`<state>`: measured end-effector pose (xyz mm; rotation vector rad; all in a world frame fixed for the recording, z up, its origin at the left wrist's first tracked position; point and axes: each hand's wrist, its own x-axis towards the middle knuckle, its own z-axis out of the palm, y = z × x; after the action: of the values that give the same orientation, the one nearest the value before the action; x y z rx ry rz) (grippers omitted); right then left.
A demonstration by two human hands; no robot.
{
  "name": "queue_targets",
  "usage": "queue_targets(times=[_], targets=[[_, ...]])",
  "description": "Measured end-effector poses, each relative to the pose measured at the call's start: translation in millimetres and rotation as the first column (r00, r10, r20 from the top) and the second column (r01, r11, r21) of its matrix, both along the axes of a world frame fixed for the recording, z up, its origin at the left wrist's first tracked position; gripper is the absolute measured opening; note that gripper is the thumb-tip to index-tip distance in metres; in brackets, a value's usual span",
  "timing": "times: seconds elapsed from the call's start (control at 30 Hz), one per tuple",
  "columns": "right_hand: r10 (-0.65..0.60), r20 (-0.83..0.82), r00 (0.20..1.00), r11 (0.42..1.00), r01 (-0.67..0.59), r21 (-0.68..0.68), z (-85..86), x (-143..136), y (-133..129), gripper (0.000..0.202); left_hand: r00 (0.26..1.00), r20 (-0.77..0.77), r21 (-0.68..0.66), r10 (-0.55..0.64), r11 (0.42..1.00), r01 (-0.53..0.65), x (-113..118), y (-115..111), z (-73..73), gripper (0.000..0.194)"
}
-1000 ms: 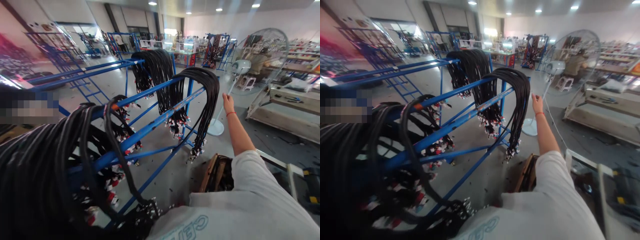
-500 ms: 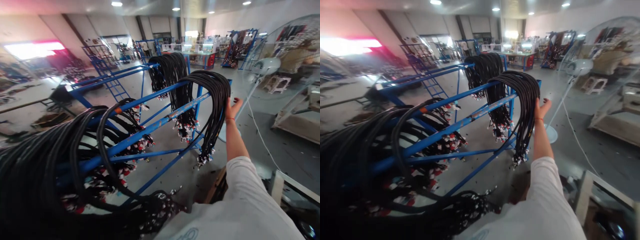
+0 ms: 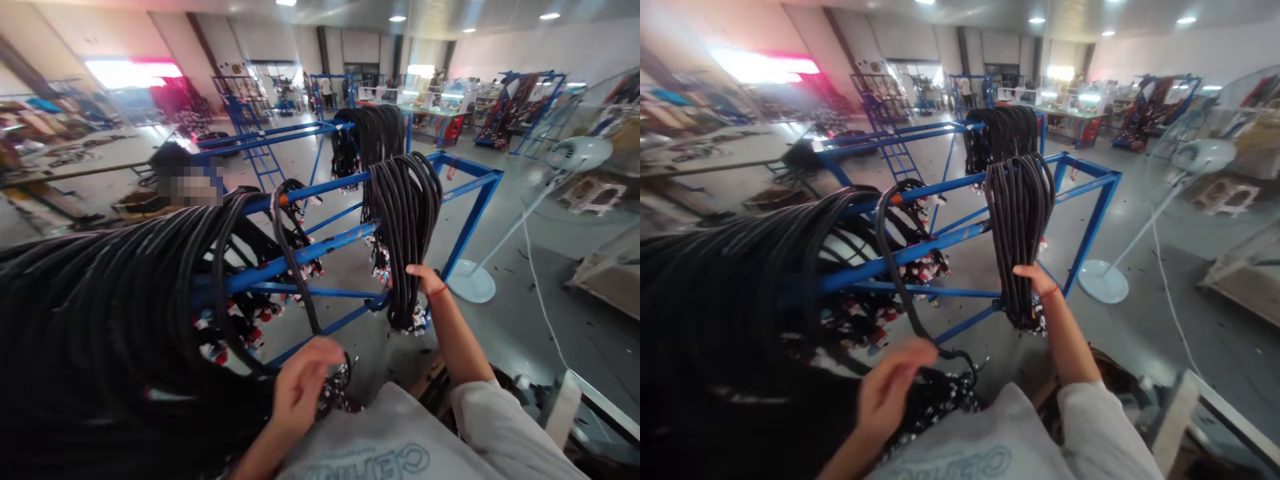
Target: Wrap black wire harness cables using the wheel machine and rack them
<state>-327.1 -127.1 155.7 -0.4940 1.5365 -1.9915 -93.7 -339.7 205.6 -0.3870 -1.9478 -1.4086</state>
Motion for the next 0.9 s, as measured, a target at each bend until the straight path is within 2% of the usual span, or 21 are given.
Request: queue_targets(times=[0.07, 0.13, 0.17, 0.23, 0.3, 0.37, 0.43, 0.5, 0.6, 0.67, 0.7, 0.73, 0.8, 0.87, 0.9], targets=[[0.199, 0.04, 0.979, 0.98, -0.198, -0.029, -4.8, 25.5, -22.8, 0.047, 0.991, -0.132, -0.034, 0.037, 0.999, -0.042, -14.4, 4.7, 0.7, 0.018], [0.276, 0.047, 0.96, 0.961, -0.276, -0.024, -7.9, 34.1, -33.1, 0.043, 0.944, -0.312, -0.161, 0.108, 0.973, -0.165, -29.9, 5.4, 11.6, 0.018], [0.268, 0.036, 0.963, 0.963, -0.268, 0.001, -8.7, 32.4, -34.1, 0.041, 0.915, -0.374, -0.247, 0.15, 0.935, -0.254, -36.9, 4.8, 21.0, 0.02], [0.179, -0.013, 0.984, 0.982, -0.178, 0.064, -8.7, 21.2, -31.5, 0.036, 0.884, -0.392, -0.414, 0.253, 0.81, -0.415, -51.0, 3.7, 45.3, 0.023], [0.097, -0.066, 0.993, 0.99, -0.089, 0.112, -7.3, 7.8, -27.0, 0.032, 0.863, -0.298, -0.524, 0.408, 0.686, -0.505, -69.3, 0.4, 72.0, 0.025], [0.085, -0.081, 0.993, 0.988, -0.073, 0.132, -5.4, -0.4, -24.5, 0.03, 0.828, -0.185, -0.59, 0.53, 0.613, -0.525, -93.0, -11.7, 95.2, 0.027], [0.109, -0.085, 0.99, 0.985, -0.096, 0.146, -3.4, -1.0, -24.2, 0.03, 0.796, -0.09, -0.652, 0.598, 0.569, -0.501, -115.8, -39.7, 111.1, 0.028], [0.147, -0.104, 0.984, 0.979, -0.129, 0.155, -0.4, 4.2, -24.0, 0.032, 0.752, 0.025, -0.734, 0.659, 0.523, -0.434, -128.8, -83.6, 119.8, 0.031], [0.217, -0.147, 0.965, 0.969, -0.195, 0.154, 7.0, 14.2, -18.5, 0.037, 0.621, 0.151, -0.822, 0.769, 0.447, -0.353, -125.9, -158.2, 128.9, 0.032], [0.214, -0.162, 0.963, 0.971, -0.191, 0.146, 11.6, 18.1, -10.9, 0.038, 0.563, 0.227, -0.841, 0.794, 0.452, -0.298, -119.3, -194.4, 138.6, 0.048], [0.197, -0.165, 0.967, 0.973, -0.172, 0.151, 12.6, 18.5, -6.4, 0.038, 0.543, 0.246, -0.849, 0.803, 0.449, -0.28, -117.0, -204.4, 144.6, 0.055], [0.173, -0.168, 0.971, 0.976, -0.145, 0.164, 12.5, 17.9, -1.8, 0.038, 0.54, 0.239, -0.855, 0.807, 0.438, -0.276, -115.3, -208.1, 150.8, 0.061], [0.084, -0.193, 0.978, 0.978, -0.044, 0.205, 8.9, 14.2, 6.5, 0.036, 0.559, 0.151, -0.872, 0.815, 0.376, -0.314, -110.3, -196.5, 160.7, 0.062], [-0.056, -0.282, 0.958, 0.959, 0.13, 0.253, 4.0, 10.0, 12.0, 0.036, 0.608, 0.006, -0.858, 0.794, 0.317, -0.405, -97.5, -163.3, 161.0, 0.053], [-0.155, -0.361, 0.919, 0.929, 0.26, 0.263, 3.0, 9.2, 13.2, 0.039, 0.637, -0.043, -0.832, 0.77, 0.325, -0.449, -88.2, -140.9, 155.1, 0.047]])
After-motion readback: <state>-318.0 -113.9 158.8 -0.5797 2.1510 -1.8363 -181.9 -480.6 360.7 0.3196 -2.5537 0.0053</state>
